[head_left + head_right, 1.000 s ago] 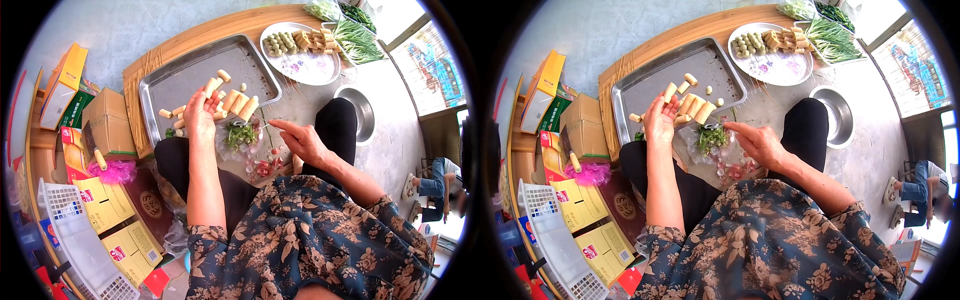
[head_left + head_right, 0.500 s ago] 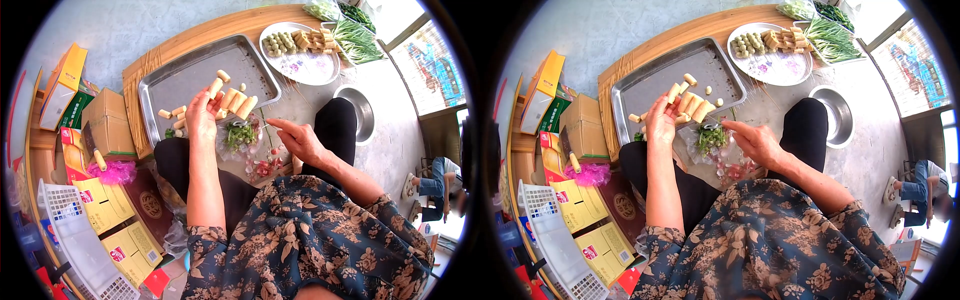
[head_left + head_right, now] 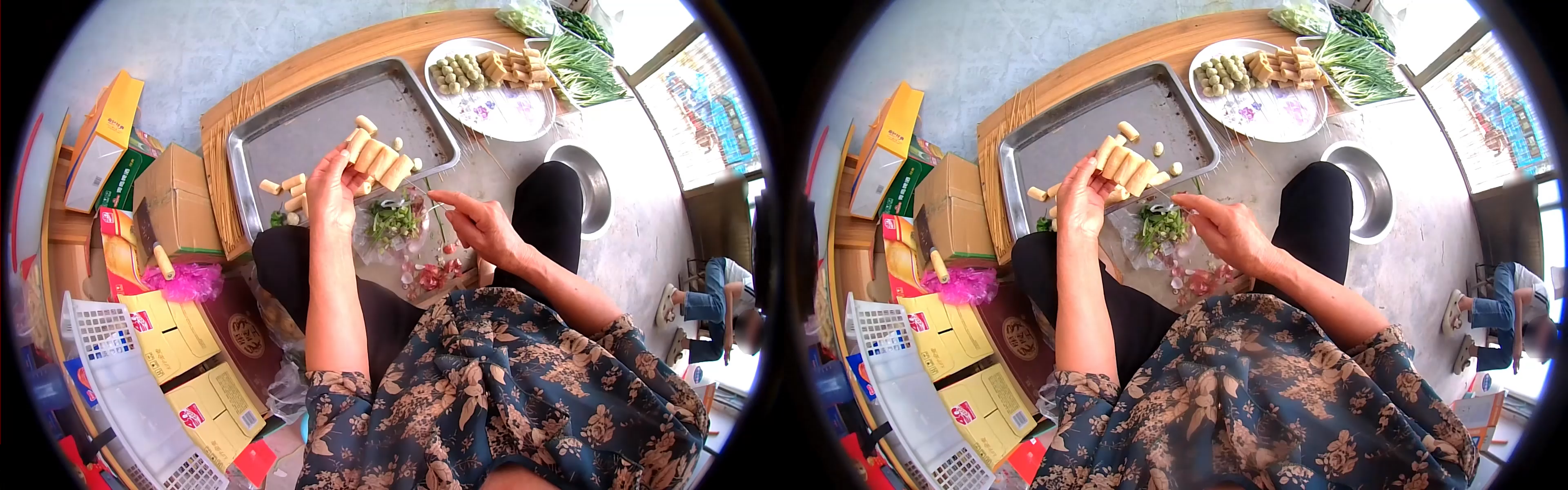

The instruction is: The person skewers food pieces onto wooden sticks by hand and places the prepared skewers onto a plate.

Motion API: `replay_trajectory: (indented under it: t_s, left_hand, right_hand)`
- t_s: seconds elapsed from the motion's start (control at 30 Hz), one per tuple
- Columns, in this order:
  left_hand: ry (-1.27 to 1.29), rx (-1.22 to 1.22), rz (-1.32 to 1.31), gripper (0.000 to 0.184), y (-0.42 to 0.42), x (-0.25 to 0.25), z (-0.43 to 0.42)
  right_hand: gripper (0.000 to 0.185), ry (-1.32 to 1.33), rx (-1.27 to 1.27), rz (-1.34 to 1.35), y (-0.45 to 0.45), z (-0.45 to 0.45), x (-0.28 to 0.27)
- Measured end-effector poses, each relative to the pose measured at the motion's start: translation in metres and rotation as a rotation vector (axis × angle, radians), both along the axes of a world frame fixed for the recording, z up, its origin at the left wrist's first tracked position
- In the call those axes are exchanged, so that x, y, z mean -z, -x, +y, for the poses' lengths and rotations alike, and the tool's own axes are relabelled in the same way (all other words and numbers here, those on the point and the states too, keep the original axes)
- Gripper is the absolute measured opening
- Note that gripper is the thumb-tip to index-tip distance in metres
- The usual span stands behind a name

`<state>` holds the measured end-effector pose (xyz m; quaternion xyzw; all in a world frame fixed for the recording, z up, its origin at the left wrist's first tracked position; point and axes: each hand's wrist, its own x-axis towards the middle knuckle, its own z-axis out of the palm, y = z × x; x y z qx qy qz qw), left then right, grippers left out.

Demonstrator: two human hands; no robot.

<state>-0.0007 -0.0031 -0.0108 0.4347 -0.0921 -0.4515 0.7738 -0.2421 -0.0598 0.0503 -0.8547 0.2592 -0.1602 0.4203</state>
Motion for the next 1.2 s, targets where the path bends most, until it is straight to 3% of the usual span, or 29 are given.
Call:
replay_trajectory:
  t_s: [0.27, 0.4, 0.5, 0.53, 0.63, 0.67, 0.77, 0.8, 0.9, 1.0, 1.2]
  left_hand:
    - [-0.014, 0.006, -0.003, 0.031, 0.002, -0.004, -0.001]
    - [0.083, 0.099, -0.068, 0.036, -0.004, 0.004, -0.004]
    - [0.025, 0.112, -0.082, 0.038, -0.007, 0.011, -0.001]
    - [0.014, 0.093, -0.111, 0.038, -0.004, 0.008, 0.001]
    - [-0.03, 0.069, -0.118, 0.043, 0.005, -0.005, 0.004]
    - [-0.019, 0.082, -0.12, 0.043, 0.008, -0.011, 0.004]
    - [-0.065, 0.059, -0.131, 0.046, 0.014, -0.019, 0.004]
    - [-0.091, 0.057, -0.142, 0.047, 0.012, -0.019, 0.004]
    - [-0.135, 0.052, -0.158, 0.045, 0.013, -0.018, 0.003]
    - [-0.137, 0.06, -0.147, 0.04, 0.017, -0.016, 0.004]
    - [-0.132, 0.096, -0.141, 0.033, 0.018, -0.01, 0.001]
  right_hand:
    - [0.032, -0.248, 0.048, 0.01, 0.001, 0.0, 0.0]
    - [0.033, -0.178, 0.043, -0.099, 0.003, -0.005, 0.022]
    - [0.039, -0.076, 0.004, -0.015, 0.011, -0.007, 0.016]
    - [0.038, -0.023, 0.006, -0.163, 0.01, -0.007, 0.031]
    - [0.037, -0.105, 0.04, -0.033, 0.012, -0.01, 0.017]
    - [0.032, -0.065, 0.057, -0.161, 0.013, -0.01, 0.012]
    - [0.033, -0.174, 0.12, -0.08, 0.02, -0.022, 0.011]
    - [0.034, -0.253, 0.158, -0.003, 0.02, -0.029, 0.006]
    - [0.033, -0.102, 0.201, -0.142, 0.032, -0.056, 0.019]
    - [0.032, -0.195, 0.309, -0.235, 0.045, -0.089, 0.024]
    - [0.032, -0.118, 0.537, -0.251, 0.058, -0.172, 0.039]
